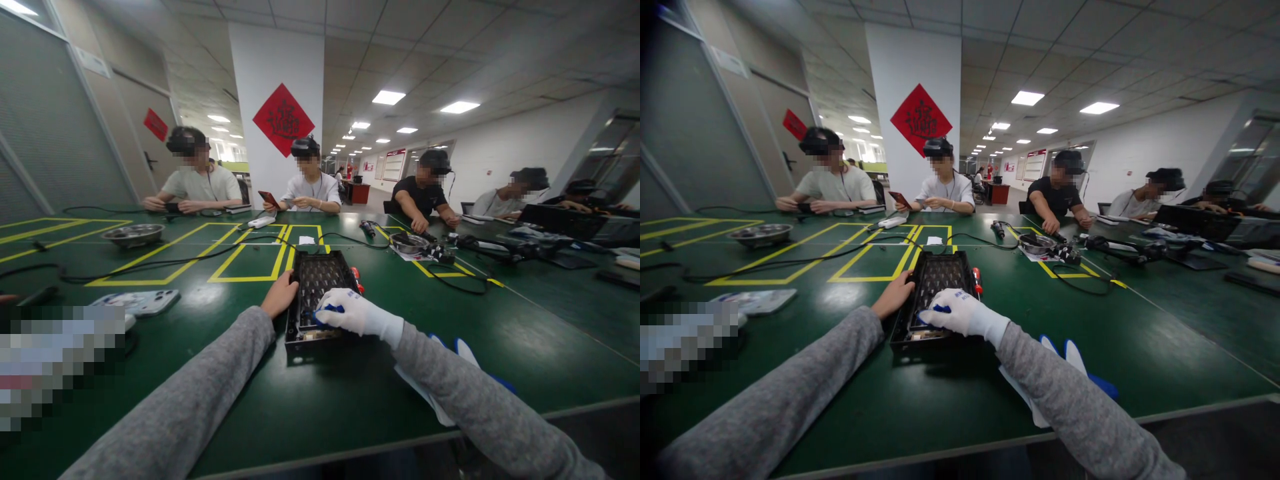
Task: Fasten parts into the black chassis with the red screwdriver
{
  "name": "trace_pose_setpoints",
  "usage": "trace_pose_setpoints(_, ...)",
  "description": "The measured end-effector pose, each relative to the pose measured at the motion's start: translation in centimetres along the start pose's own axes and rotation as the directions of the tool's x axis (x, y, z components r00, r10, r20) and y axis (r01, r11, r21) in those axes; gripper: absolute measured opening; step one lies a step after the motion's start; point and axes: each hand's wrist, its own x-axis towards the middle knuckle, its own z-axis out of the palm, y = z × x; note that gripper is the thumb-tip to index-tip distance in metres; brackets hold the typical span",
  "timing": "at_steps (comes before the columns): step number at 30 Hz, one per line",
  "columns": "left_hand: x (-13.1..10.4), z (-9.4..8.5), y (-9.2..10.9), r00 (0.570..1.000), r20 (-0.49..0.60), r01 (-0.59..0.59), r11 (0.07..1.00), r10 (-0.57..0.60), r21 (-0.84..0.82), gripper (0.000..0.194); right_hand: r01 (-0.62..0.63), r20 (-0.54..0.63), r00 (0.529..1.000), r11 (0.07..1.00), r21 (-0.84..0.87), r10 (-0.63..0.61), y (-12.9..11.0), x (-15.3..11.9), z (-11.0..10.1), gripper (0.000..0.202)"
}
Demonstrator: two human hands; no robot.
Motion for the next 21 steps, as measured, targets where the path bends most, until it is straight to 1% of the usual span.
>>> trace_pose_setpoints(2, 0.0, 0.0, 0.0, 1.0, 0.006, 0.009, 1.0, -0.009, -0.006, 0.051, -0.007, -0.068, 0.998, 0.995, 0.096, 0.014, 0.1, 0.0, -0.1, 0.038)
trace_pose_setpoints(4, 0.0, 0.0, 0.0, 1.0, 0.012, 0.016, 1.0, -0.016, -0.011, 0.052, -0.028, -0.14, 0.988, 0.967, 0.255, 0.066, 0.3, 0.2, 0.0, 0.041)
trace_pose_setpoints(6, 0.0, 0.0, 0.0, 1.0, 0.016, 0.003, 1.0, -0.002, -0.012, 0.053, -0.057, -0.206, 0.965, 0.896, 0.441, 0.163, 0.7, 0.6, 0.0, 0.046)
trace_pose_setpoints(7, -0.1, 0.0, 0.0, 1.0, 0.017, -0.007, 1.0, 0.007, -0.01, 0.054, -0.065, -0.241, 0.946, 0.853, 0.517, 0.218, 0.9, 0.7, 0.1, 0.048)
trace_pose_setpoints(9, -0.2, 0.0, 0.1, 0.999, 0.02, -0.027, 1.0, 0.027, -0.003, 0.055, -0.043, -0.338, 0.89, 0.792, 0.608, 0.307, 1.3, 1.1, 0.1, 0.051)
trace_pose_setpoints(10, -0.3, 0.0, 0.1, 0.999, 0.021, -0.035, 0.999, 0.035, -0.001, 0.055, -0.014, -0.406, 0.849, 0.784, 0.621, 0.337, 1.4, 1.2, 0.0, 0.053)
trace_pose_setpoints(13, -0.3, 0.1, 0.0, 0.999, 0.021, -0.044, 0.999, 0.044, -0.003, 0.053, 0.038, -0.583, 0.714, 0.811, 0.584, 0.387, 1.5, 1.5, -0.5, 0.061)
trace_pose_setpoints(14, -0.3, 0.2, 0.0, 0.999, 0.018, -0.041, 0.999, 0.041, -0.003, 0.052, 0.03, -0.619, 0.678, 0.826, 0.562, 0.396, 1.4, 1.7, -0.7, 0.062)
trace_pose_setpoints(15, -0.3, 0.2, 0.0, 0.999, 0.013, -0.033, 0.999, 0.033, -0.004, 0.051, 0.01, -0.634, 0.659, 0.839, 0.544, 0.404, 1.3, 1.8, -1.0, 0.059)
trace_pose_setpoints(16, -0.3, 0.2, 0.0, 1.0, 0.006, -0.024, 1.0, 0.024, -0.005, 0.05, -0.02, -0.627, 0.661, 0.845, 0.534, 0.412, 1.1, 2.0, -1.3, 0.053)
trace_pose_setpoints(17, -0.3, 0.2, 0.0, 1.0, -0.001, -0.015, 1.0, 0.015, -0.007, 0.05, -0.053, -0.603, 0.678, 0.846, 0.53, 0.42, 0.9, 2.2, -1.6, 0.047)
trace_pose_setpoints(19, -0.4, 0.1, 0.0, 1.0, -0.012, -0.002, 1.0, 0.002, -0.013, 0.05, -0.119, -0.518, 0.746, 0.849, 0.515, 0.418, 0.5, 2.8, -2.1, 0.036)
trace_pose_setpoints(21, -0.5, 0.1, 0.1, 1.0, -0.019, -0.002, 1.0, 0.001, -0.016, 0.05, -0.183, -0.434, 0.82, 0.889, 0.419, 0.373, 0.4, 3.5, -2.5, 0.03)
